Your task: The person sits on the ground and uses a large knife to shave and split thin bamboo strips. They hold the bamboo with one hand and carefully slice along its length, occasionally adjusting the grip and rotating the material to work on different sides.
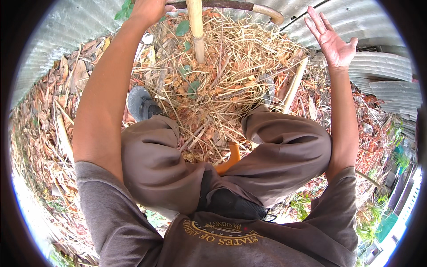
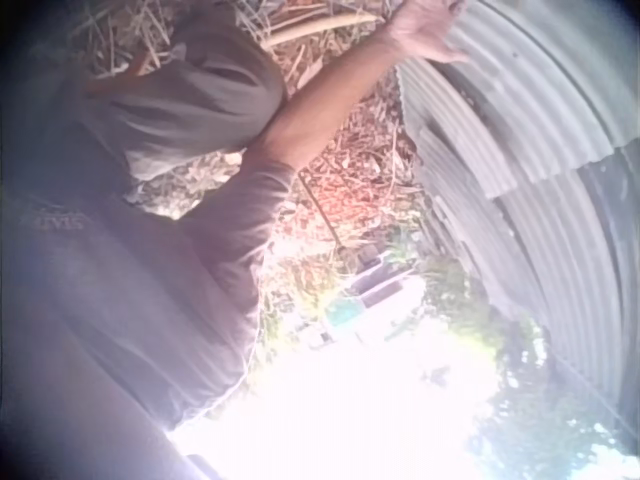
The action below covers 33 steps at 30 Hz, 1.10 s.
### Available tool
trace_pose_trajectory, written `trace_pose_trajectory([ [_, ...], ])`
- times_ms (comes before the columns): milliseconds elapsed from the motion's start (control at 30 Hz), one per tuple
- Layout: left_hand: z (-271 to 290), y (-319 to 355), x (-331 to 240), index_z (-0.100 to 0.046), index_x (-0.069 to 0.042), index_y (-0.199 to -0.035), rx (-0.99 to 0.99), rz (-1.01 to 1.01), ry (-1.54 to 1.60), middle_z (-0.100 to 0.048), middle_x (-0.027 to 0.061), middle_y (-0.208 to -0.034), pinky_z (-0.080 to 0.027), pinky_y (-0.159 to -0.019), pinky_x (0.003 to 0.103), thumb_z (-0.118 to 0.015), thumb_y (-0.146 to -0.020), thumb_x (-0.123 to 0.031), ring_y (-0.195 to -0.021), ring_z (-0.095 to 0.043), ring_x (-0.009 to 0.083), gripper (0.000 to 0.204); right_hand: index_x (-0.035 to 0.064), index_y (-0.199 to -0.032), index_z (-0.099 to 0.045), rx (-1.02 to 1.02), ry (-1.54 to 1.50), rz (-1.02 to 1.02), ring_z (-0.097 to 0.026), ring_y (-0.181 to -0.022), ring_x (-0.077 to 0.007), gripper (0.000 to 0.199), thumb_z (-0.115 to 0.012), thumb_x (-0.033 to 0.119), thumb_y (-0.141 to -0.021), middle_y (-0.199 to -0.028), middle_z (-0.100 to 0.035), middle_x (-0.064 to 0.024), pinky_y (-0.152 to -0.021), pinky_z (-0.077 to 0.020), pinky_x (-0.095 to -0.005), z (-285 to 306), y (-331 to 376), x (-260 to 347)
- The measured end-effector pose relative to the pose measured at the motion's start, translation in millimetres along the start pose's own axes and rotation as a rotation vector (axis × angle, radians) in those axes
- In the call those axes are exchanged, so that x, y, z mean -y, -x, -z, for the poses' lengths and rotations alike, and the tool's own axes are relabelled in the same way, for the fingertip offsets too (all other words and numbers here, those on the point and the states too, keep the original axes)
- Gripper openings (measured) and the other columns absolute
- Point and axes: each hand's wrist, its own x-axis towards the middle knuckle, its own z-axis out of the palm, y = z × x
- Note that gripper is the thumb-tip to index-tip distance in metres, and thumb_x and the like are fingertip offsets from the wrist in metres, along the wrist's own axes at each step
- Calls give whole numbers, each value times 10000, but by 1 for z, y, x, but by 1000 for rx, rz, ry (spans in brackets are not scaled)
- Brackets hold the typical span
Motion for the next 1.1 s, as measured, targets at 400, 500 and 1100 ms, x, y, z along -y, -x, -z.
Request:
trace_pose_trajectory([
  [400, 7, 2, -9, -735, -80, -910, 10, -53, 35, -689, 171, -885, -506, -774, 444, -735, -785, -211, -848, -651, 345, 181, 58, -1337, -493, -20, 2196, -159, -613, -1101, -261, 611, -720, 359, -856, -1172, -647, -128, -935, -475, -384, 28, -30, -48],
  [500, 9, 0, -16, -740, -100, -908, 38, -72, -42, -694, 158, -883, -508, -774, 438, -722, -802, -227, -844, -654, 336, 166, 71, -1174, -574, -73, 2269, -306, -579, -906, -196, 349, -674, 89, -840, -973, -612, -68, -823, -500, -295, 24, -43, -56],
  [1100, 34, 16, -39, -733, -81, -872, 124, -307, -99, -699, 153, -854, -503, -797, 450, -684, -822, -255, -844, -656, 339, 188, 99, -562, -557, 56, 1498, -1015, -570, -436, -135, 425, -720, 388, -828, -479, -537, -39, -559, -535, -299, 8, -27, -94],
])
